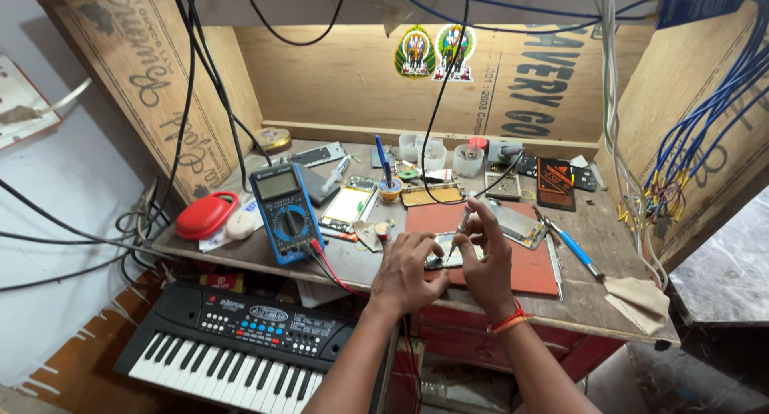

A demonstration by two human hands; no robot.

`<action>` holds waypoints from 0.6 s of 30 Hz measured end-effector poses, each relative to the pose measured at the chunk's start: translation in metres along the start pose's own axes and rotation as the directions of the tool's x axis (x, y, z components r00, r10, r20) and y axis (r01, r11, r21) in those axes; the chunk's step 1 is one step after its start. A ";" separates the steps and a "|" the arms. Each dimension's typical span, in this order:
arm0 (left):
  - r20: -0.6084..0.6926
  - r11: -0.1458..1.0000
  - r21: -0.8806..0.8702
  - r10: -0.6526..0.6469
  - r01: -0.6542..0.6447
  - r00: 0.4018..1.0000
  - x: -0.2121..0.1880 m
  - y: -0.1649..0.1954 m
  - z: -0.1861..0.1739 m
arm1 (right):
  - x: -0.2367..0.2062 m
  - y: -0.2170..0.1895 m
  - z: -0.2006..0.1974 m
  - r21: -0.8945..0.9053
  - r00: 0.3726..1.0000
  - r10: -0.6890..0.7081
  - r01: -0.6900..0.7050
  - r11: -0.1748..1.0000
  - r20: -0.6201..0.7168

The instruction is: The person uses a small screwdriver to manipulate components on a disassembled mobile phone placed on a red mat. They repeatedly probe and adjust small parts on the phone's internal board while holding the device steady with the other hand.

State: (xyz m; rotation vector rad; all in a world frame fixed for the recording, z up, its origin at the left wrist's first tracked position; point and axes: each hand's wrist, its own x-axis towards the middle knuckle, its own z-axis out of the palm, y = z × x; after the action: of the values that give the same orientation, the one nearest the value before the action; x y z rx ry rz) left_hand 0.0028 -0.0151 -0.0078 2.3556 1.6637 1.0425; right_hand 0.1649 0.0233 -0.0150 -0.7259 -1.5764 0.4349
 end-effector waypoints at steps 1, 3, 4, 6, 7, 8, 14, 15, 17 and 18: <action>0.009 1.000 -0.014 -0.016 0.016 1.000 0.001 0.001 -0.002 | 0.000 0.000 0.000 0.021 1.000 -0.010 0.010 1.000 0.004; 0.030 0.998 -0.042 -0.050 0.051 0.998 0.001 0.004 -0.004 | -0.001 0.000 -0.002 0.062 0.999 -0.028 0.027 0.998 0.016; 0.035 0.997 -0.055 -0.051 0.052 0.998 0.002 0.004 -0.006 | -0.001 -0.001 -0.001 0.054 1.000 -0.012 0.012 0.998 0.011; 0.043 0.995 -0.081 -0.053 0.056 0.998 0.002 0.005 -0.009 | -0.002 -0.002 0.000 0.040 1.000 0.019 -0.019 0.999 0.001; 0.048 0.994 -0.090 -0.052 0.056 0.998 0.002 0.005 -0.010 | -0.001 -0.002 0.001 0.043 1.000 0.026 -0.025 0.999 -0.014; 0.054 0.993 -0.100 -0.051 0.057 0.997 0.002 0.004 -0.012 | -0.002 -0.003 0.002 0.045 0.999 0.035 -0.034 0.998 -0.028; 0.058 0.984 -0.163 -0.058 0.067 0.997 0.002 0.003 -0.015 | -0.002 -0.001 -0.001 0.135 0.999 0.027 -0.025 0.991 -0.017; 0.061 0.983 -0.167 -0.064 0.073 0.996 0.002 0.004 -0.015 | -0.003 -0.001 -0.002 0.131 1.000 0.021 -0.020 0.991 -0.011; 0.062 0.982 -0.172 -0.063 0.072 0.996 0.004 0.003 -0.016 | -0.001 -0.001 0.000 0.106 0.999 0.010 -0.006 0.994 -0.034; 0.067 0.982 -0.175 -0.065 0.076 0.996 0.003 0.004 -0.016 | -0.002 -0.001 0.001 0.095 0.999 0.009 -0.005 0.996 -0.043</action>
State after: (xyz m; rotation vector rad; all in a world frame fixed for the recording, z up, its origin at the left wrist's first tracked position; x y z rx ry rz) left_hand -0.0030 -0.0194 0.0075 2.1779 1.5517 1.0485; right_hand 0.1641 0.0212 -0.0154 -0.6646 -1.5024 0.4923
